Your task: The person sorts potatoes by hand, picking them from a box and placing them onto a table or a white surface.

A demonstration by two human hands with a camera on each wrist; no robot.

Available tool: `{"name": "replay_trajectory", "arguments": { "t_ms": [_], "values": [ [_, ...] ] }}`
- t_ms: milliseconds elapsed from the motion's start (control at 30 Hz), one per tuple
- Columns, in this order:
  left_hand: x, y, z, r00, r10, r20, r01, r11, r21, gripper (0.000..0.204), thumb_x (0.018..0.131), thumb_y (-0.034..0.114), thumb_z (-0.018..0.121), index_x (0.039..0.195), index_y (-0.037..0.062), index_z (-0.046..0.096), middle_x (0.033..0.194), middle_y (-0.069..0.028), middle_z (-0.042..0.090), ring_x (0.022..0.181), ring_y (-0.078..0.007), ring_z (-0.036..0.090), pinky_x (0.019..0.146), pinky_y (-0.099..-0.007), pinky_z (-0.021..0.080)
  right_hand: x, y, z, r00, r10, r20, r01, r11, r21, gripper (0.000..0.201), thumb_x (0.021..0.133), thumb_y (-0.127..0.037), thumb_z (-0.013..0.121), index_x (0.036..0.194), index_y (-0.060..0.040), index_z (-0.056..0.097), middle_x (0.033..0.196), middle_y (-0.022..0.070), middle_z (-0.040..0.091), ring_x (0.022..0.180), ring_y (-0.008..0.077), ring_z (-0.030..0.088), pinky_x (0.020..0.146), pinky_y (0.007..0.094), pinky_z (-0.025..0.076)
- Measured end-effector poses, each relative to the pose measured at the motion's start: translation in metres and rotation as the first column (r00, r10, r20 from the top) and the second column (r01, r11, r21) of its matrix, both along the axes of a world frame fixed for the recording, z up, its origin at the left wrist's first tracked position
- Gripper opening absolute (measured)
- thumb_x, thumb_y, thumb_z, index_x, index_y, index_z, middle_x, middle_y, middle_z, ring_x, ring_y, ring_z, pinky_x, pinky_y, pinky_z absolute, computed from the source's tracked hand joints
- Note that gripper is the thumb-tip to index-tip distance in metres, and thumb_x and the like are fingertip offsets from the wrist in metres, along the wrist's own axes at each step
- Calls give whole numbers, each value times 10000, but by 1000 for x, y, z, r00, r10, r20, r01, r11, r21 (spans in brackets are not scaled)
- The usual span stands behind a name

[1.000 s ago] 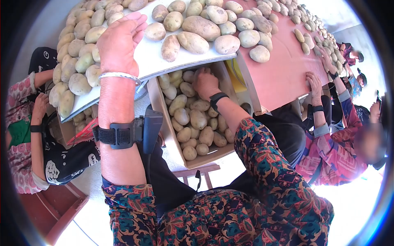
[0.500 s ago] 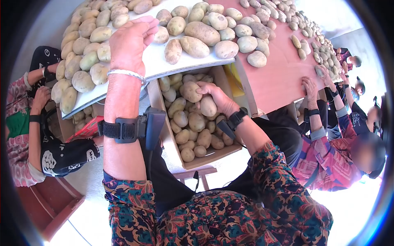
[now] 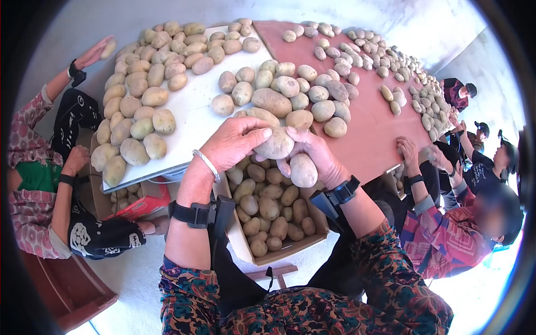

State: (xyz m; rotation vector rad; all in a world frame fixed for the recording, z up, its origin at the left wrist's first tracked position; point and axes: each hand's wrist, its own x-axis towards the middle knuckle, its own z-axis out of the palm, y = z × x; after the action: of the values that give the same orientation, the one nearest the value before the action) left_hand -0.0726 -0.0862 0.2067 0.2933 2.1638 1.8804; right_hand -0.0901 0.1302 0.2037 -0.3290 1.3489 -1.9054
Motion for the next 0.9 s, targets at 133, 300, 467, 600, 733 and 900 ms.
{"name": "replay_trajectory", "arguments": {
  "t_ms": [133,300,467,600,733,900],
  "values": [
    [-6,5,-2,989,115,91,-120,991,52,360,894,292,671,1096,-5,658,918,-49,651,783,-91,591,645,-241,504,-15,-3,0,994,-107,-33,111,978,174,539,963,-482,514,1113,31,576,914,163,662,566,188,623,499,275,512],
    [-13,17,-8,944,311,114,-326,933,153,348,860,209,697,1072,-62,642,866,-72,654,717,-105,596,618,-246,504,-33,-15,17,977,-136,-165,174,954,243,449,933,-369,618,1112,42,588,899,127,647,585,174,625,501,274,516],
    [-19,12,-3,819,560,125,-574,800,178,365,878,148,636,1163,-72,576,960,-88,648,857,-137,631,733,-258,513,-93,-36,36,889,-413,-199,449,871,199,379,891,-212,644,1154,46,552,968,134,629,666,195,635,548,313,553],
    [-23,2,-7,805,577,138,-593,776,216,356,867,145,642,1156,-56,590,989,-93,649,883,-145,639,741,-254,506,-163,-54,28,852,-452,-265,513,821,249,401,867,-170,651,1186,49,545,1059,150,616,873,243,638,708,382,547],
    [-22,-3,-6,800,577,167,-600,760,249,339,859,130,637,1148,-43,601,1031,-95,659,905,-146,643,761,-258,497,-192,-81,19,760,-455,-465,636,671,381,417,803,-187,688,1135,50,602,1051,175,659,950,298,638,838,389,504],
    [-22,-4,-7,787,596,156,-615,740,272,319,865,123,629,1140,-36,610,1039,-92,671,902,-144,646,773,-260,494,-212,-102,19,636,-161,-755,722,470,508,368,765,-181,660,1065,33,652,1097,235,663,1046,347,639,870,396,506]
  ]
}}
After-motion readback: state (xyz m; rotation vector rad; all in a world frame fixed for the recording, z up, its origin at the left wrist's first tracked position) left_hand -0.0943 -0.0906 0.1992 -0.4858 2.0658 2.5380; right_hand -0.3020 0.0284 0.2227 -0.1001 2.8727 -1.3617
